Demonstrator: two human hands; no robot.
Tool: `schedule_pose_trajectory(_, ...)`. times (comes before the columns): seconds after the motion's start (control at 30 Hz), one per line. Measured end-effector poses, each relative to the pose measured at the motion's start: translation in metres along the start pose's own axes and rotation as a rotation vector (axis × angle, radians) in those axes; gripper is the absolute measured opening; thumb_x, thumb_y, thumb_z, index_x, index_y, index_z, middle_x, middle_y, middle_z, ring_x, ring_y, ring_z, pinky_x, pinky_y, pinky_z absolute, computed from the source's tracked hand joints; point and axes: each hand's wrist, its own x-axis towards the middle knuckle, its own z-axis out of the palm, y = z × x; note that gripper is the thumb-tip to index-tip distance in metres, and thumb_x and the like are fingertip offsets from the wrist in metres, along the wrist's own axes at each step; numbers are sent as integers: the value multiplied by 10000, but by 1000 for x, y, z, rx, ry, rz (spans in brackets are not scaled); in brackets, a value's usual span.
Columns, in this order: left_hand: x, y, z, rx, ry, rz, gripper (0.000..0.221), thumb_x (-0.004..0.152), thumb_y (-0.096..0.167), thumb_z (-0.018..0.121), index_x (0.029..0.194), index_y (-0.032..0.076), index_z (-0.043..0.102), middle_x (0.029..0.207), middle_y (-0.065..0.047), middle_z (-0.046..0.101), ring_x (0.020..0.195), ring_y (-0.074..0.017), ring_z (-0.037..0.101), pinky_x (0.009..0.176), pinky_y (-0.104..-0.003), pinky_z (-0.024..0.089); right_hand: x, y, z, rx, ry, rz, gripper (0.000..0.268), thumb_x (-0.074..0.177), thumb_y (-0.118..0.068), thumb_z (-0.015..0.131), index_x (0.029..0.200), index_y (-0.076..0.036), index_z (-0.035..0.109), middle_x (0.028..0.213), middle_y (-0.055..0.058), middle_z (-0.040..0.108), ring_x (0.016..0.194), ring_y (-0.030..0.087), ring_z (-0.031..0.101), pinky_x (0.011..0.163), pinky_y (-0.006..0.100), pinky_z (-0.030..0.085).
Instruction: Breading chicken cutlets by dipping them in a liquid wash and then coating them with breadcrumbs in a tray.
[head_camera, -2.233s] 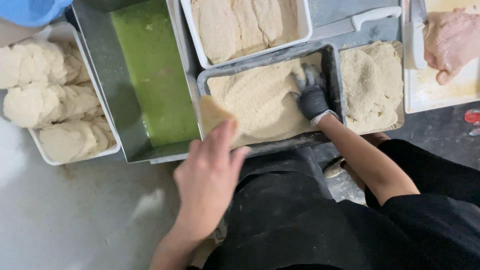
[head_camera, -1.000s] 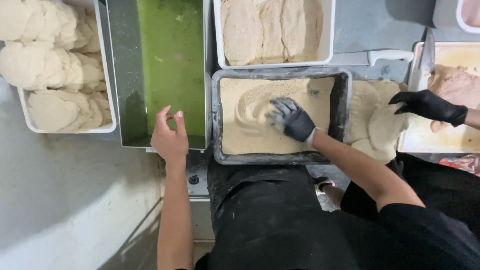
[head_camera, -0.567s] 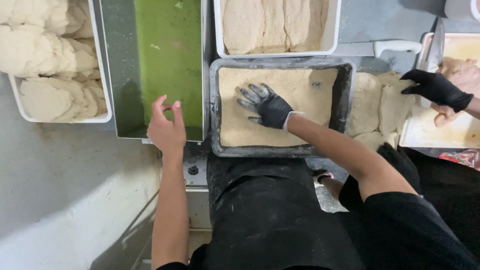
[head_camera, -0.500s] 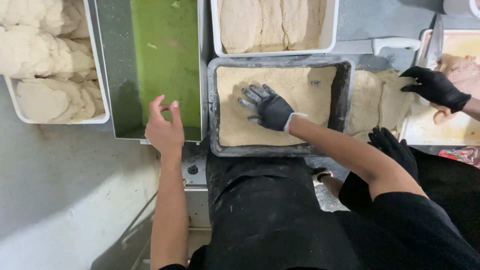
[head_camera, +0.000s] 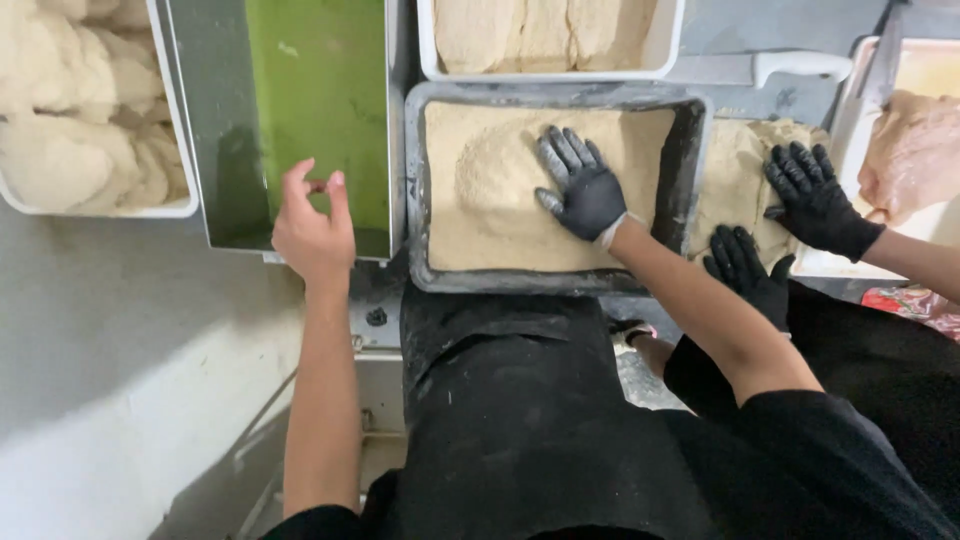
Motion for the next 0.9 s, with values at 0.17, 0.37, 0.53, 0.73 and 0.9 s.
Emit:
schedule_pose_trajectory(0.17,0,-5,4,17,28,-25,371,1156,439,593,1298,100,649,885,-64,758,495,-101,504,531,-224,359,-29,30,24,-11,-58,572,765,937,-631,710,1539,-200,518,1463,110,584,1285,387,618,1063,530,525)
schedule_pose_trajectory(0.37,4,-1,-1,20,26,-60,369,1138,468,608,1310,141,625,899,-59,755,498,-150,557,524,-277,375,-29,-15,7,803,107,1016,705,871,-390,859,1408,-12,602,1332,225,684,1267,418,629,1087,511,524)
schedule_pose_trajectory(0.53,2,-1,-5,-24,-59,-115,445,1143,527,552,1348,137,608,926,-60,748,522,-124,527,534,-255,355,-43,22,16,352,135,977,605,714,-559,956,1146,-230,689,1054,74,770,1102,321,713,920,486,588)
schedule_pose_trajectory(0.73,-1,-3,-5,-13,-73,-152,455,1127,538,544,1367,155,588,928,-42,743,546,-132,564,554,-253,380,-46,10,-80,-148,68,631,353,959,-234,703,1298,-322,655,1140,66,739,1002,405,731,878,539,589)
schedule_pose_trajectory(0.9,2,-1,-8,-4,-100,-131,408,1111,495,585,1348,163,586,930,-36,751,564,-164,630,544,-288,409,-15,-50,-141,-207,60,266,316,977,-178,691,1267,-301,709,1168,10,734,1075,340,721,874,468,608)
